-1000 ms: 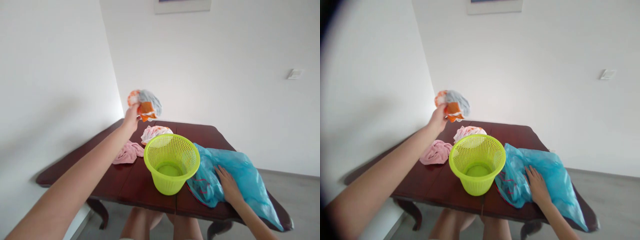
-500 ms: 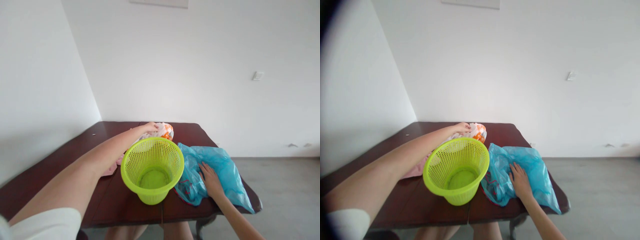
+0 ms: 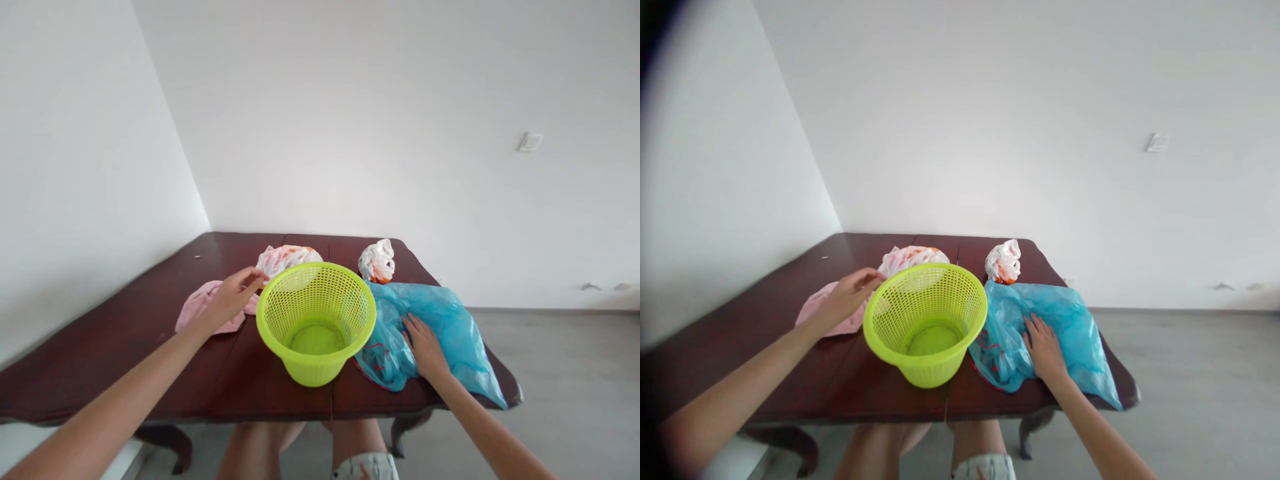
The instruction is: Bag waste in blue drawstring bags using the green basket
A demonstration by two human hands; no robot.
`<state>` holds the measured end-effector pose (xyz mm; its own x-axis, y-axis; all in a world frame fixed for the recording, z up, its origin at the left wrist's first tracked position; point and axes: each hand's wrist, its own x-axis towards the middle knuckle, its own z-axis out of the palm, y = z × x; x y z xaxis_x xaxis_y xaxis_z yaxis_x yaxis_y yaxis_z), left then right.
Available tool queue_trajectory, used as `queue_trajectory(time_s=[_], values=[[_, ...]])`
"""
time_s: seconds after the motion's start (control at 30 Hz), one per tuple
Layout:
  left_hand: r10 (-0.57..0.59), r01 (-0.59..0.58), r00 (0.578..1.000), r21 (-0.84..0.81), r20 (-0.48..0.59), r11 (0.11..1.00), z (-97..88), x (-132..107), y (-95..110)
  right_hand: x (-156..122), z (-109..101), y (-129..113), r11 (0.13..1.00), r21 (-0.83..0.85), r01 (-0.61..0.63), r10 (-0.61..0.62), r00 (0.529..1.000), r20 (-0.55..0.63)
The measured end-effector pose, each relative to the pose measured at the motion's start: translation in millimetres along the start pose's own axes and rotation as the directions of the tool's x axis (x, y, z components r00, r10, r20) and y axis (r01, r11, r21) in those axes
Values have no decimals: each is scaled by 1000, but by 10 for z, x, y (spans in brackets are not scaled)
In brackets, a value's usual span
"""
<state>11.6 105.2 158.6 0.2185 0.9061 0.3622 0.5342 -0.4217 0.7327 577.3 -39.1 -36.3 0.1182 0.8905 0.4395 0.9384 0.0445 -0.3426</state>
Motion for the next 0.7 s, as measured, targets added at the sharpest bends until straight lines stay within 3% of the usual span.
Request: queue_trajectory(time_s=[0.1, 0.17, 0.27, 0.33, 0.4, 0.47, 0.6, 0.7], values=[[-98, 99, 994, 19, -42, 995, -49, -1019, -604, 100, -120, -29, 999, -4, 48, -48, 994, -96], [-146, 154, 986, 100, -85, 983, -8, -1577, -993, 346, -214, -90, 995, -14, 97, -98, 976, -196], [-54, 77, 994, 252, -98, 965, 105, -2059, -1321, 1008, -276, -285, 996, 57, 64, -47, 965, -258], [19, 19, 995, 357, -102, 934, 184, -2152, -1337, 1547, -214, -466, 984, 133, -115, 136, 976, -168], [60, 4, 990, 443, -131, 897, 241, -2144, -1261, 2050, -78, -650, 922, 156, -353, 354, 935, 23], [111, -23, 983, 499, -148, 867, 265, -2120, -1171, 2453, 92, -815, 888, 148, -435, 423, 900, 109], [199, -100, 973, 552, -121, 828, 250, -2141, -1070, 2917, 432, -1111, 914, 162, -372, 342, 921, 185], [212, -114, 971, 574, -107, 811, 238, -2164, -1025, 3041, 644, -1357, 953, 242, -180, 135, 972, 192]])
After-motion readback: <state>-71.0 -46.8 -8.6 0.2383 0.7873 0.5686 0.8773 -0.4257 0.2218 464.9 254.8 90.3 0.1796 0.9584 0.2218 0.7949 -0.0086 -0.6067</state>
